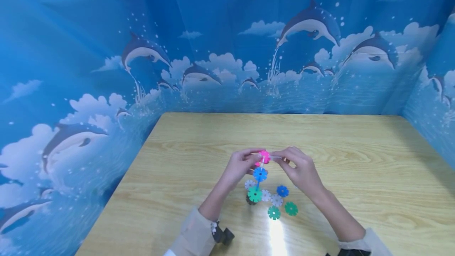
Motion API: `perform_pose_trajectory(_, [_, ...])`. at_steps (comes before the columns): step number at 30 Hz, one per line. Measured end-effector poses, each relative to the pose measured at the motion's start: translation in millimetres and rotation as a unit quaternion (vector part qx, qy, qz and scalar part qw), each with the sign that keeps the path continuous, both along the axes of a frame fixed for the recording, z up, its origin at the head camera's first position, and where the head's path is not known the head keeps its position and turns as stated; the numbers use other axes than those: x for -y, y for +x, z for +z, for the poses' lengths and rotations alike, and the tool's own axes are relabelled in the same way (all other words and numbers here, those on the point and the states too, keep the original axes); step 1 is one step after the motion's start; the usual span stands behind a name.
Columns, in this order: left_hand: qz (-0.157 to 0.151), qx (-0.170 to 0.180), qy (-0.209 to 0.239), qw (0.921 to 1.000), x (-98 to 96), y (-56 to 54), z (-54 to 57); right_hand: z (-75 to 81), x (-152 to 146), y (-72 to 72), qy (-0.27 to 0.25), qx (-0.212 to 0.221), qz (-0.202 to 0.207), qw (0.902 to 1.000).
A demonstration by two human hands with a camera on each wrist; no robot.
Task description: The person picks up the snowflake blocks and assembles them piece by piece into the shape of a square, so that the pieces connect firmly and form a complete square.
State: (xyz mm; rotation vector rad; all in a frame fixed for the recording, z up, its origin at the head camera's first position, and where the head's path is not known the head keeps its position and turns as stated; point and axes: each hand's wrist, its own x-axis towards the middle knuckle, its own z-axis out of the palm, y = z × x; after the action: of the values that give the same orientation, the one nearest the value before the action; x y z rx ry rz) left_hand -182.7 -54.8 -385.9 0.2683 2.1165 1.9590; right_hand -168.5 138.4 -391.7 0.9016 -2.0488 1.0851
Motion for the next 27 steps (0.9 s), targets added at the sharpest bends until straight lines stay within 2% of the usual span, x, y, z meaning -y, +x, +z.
perform_pose_trajectory(6, [0.021, -0.021, -0.009, 0.9995, -1.3, 1.1, -1.7, -1.9, 3.4, -0.4, -0.029, -0.024, 0.012, 0.9992])
perform_pose_trajectory(11, [0.032, -0.017, -0.006, 0.9993, -2.2, 2.2, -2.8, -6.4, 6.2, -0.9, -0.046, -0.039, 0.013, 0.9981])
perform_pose_trajectory(20, [0.043, -0.003, -0.002, 0.9991, -3.8, 2.2, -4.4, -16.9, 7.8, -1.1, -0.062, -0.028, 0.001, 0.9977])
perform_pose_trajectory(27, [0.046, 0.0, -0.018, 0.9988, -4.4, 1.9, -5.8, -21.6, 11.0, 1.1, -0.069, -0.023, -0.01, 0.9973])
